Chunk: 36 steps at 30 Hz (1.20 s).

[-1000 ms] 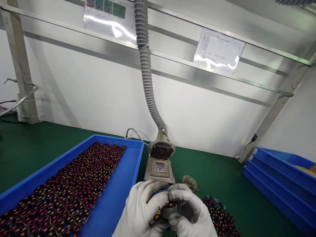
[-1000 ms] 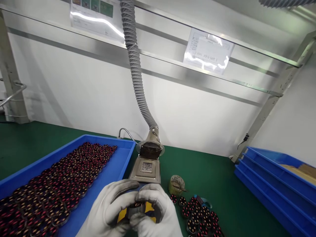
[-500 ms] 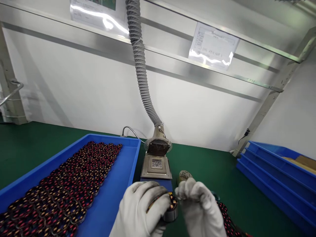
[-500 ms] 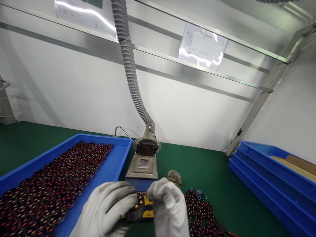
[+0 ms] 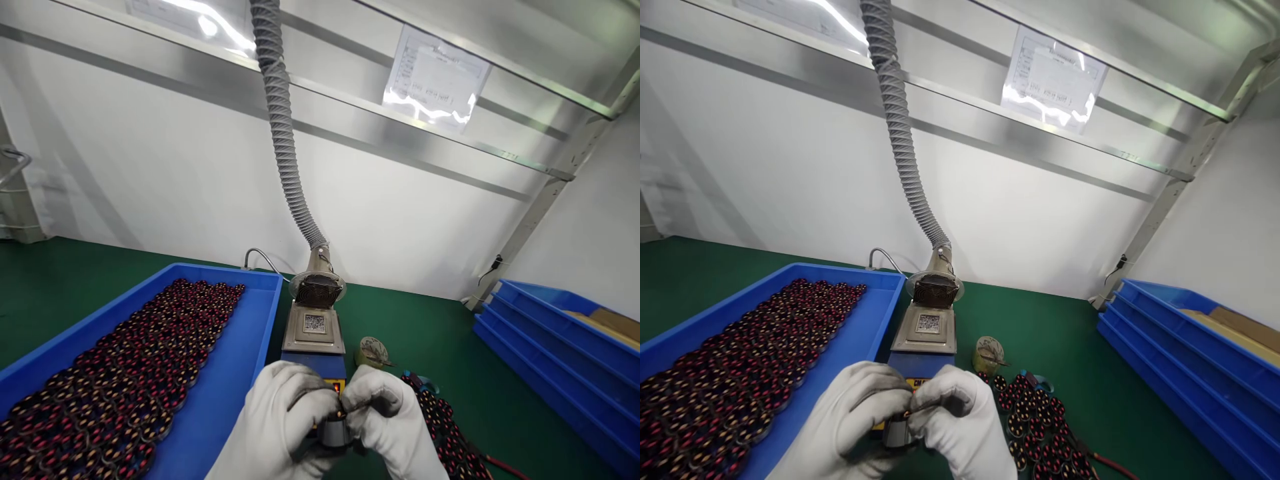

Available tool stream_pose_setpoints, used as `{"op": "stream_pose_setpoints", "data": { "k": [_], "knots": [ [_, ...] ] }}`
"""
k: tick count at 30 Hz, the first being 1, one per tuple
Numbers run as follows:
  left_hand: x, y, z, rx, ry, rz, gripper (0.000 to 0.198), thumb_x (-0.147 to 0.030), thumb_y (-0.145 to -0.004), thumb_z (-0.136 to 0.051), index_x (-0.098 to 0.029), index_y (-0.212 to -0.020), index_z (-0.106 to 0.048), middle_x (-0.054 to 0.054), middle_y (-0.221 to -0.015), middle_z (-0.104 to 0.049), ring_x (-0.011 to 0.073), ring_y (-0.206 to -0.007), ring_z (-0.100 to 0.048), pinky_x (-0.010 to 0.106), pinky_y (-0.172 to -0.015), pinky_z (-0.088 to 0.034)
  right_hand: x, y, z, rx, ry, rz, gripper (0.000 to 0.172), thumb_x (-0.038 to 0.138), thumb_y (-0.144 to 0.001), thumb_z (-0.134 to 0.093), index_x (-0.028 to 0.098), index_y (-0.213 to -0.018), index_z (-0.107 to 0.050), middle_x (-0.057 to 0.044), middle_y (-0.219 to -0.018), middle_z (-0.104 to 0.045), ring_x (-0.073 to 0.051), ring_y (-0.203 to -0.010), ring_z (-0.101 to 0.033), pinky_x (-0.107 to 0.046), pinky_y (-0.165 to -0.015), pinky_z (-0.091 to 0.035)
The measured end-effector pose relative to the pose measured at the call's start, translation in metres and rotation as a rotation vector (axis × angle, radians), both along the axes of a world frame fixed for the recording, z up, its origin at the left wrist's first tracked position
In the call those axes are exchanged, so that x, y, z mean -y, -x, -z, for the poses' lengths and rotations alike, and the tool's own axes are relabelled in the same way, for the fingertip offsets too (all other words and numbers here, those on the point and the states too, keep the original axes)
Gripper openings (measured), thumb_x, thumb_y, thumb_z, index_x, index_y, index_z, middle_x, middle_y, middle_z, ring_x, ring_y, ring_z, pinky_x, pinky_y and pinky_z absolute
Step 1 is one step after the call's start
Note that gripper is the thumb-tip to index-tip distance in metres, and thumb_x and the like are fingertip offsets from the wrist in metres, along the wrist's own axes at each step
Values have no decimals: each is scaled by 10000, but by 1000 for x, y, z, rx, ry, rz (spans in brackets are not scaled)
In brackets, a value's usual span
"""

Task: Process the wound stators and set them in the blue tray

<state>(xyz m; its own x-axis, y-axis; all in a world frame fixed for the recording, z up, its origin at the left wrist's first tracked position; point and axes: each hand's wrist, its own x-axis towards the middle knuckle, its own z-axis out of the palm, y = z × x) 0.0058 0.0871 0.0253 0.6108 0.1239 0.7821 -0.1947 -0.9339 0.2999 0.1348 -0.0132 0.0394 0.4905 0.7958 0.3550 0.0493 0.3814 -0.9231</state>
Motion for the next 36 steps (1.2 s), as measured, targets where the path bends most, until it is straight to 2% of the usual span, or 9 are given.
{"op": "stream_pose_setpoints", "data": {
  "k": [4,8,13,19,24,27,30,33,36],
  "knots": [
    [0,-1,9,-102,302,107,358,-106,-679,-709,-254,-964,-552,-8,-874,-576,183,-824,-555,296,-719,-478,-5,-1,17,13,-129,87,120,289,-565,-781,216,-574,-687,18,-524,-546,-100,-464,-434,-233,-458,-366],
    [3,-1,9,-187,534,110,316,-124,-654,-710,-253,-926,-615,30,-937,-607,240,-888,-578,332,-731,-508,-9,0,26,-103,-142,-11,173,340,-568,-785,217,-594,-666,17,-543,-535,-98,-480,-453,-221,-451,-343],
    [6,0,2,-174,598,152,204,-218,-703,-679,-224,-904,-644,64,-903,-629,262,-835,-606,344,-677,-537,-9,-1,17,-348,-188,-253,307,510,-574,-722,231,-635,-608,31,-532,-455,-90,-432,-371,-198,-365,-296],
    [5,-1,4,-146,697,195,187,-240,-655,-695,-213,-838,-663,56,-865,-653,265,-813,-629,334,-696,-544,-5,-6,3,-192,127,-124,389,433,-423,-837,178,-679,-694,-21,-599,-604,-142,-554,-533,-256,-514,-423],
    [6,-10,25,-178,775,243,301,-242,-633,-714,-188,-917,-631,50,-821,-667,265,-734,-640,343,-640,-550,4,-5,9,-140,33,-196,270,396,-448,-837,205,-575,-695,19,-536,-565,-107,-498,-487,-248,-500,-372],
    [8,-16,27,-231,712,271,185,-223,-657,-670,-174,-821,-600,17,-720,-640,211,-622,-621,289,-557,-530,6,-1,10,-123,-51,-145,193,325,-493,-825,216,-532,-670,30,-495,-538,-100,-451,-461,-239,-443,-339],
    [8,-14,14,-90,311,61,84,-191,-686,-606,-186,-717,-528,5,-695,-599,186,-625,-596,291,-579,-501,4,8,8,55,-112,142,110,239,-569,-774,220,-557,-666,20,-516,-551,-117,-469,-493,-245,-453,-377],
    [9,-6,-2,103,-261,-292,64,-140,-753,-537,-198,-742,-512,-10,-723,-611,188,-719,-601,334,-701,-461,9,18,6,241,-136,759,95,154,-635,-725,234,-670,-687,1,-624,-615,-141,-568,-557,-250,-540,-425],
    [11,-1,-8,101,-310,-367,100,-108,-772,-488,-201,-736,-493,-21,-722,-600,179,-762,-588,328,-719,-429,21,21,3,275,-127,1100,179,132,-615,-752,242,-746,-697,-15,-735,-664,-165,-670,-591,-254,-615,-442]
  ]
}}
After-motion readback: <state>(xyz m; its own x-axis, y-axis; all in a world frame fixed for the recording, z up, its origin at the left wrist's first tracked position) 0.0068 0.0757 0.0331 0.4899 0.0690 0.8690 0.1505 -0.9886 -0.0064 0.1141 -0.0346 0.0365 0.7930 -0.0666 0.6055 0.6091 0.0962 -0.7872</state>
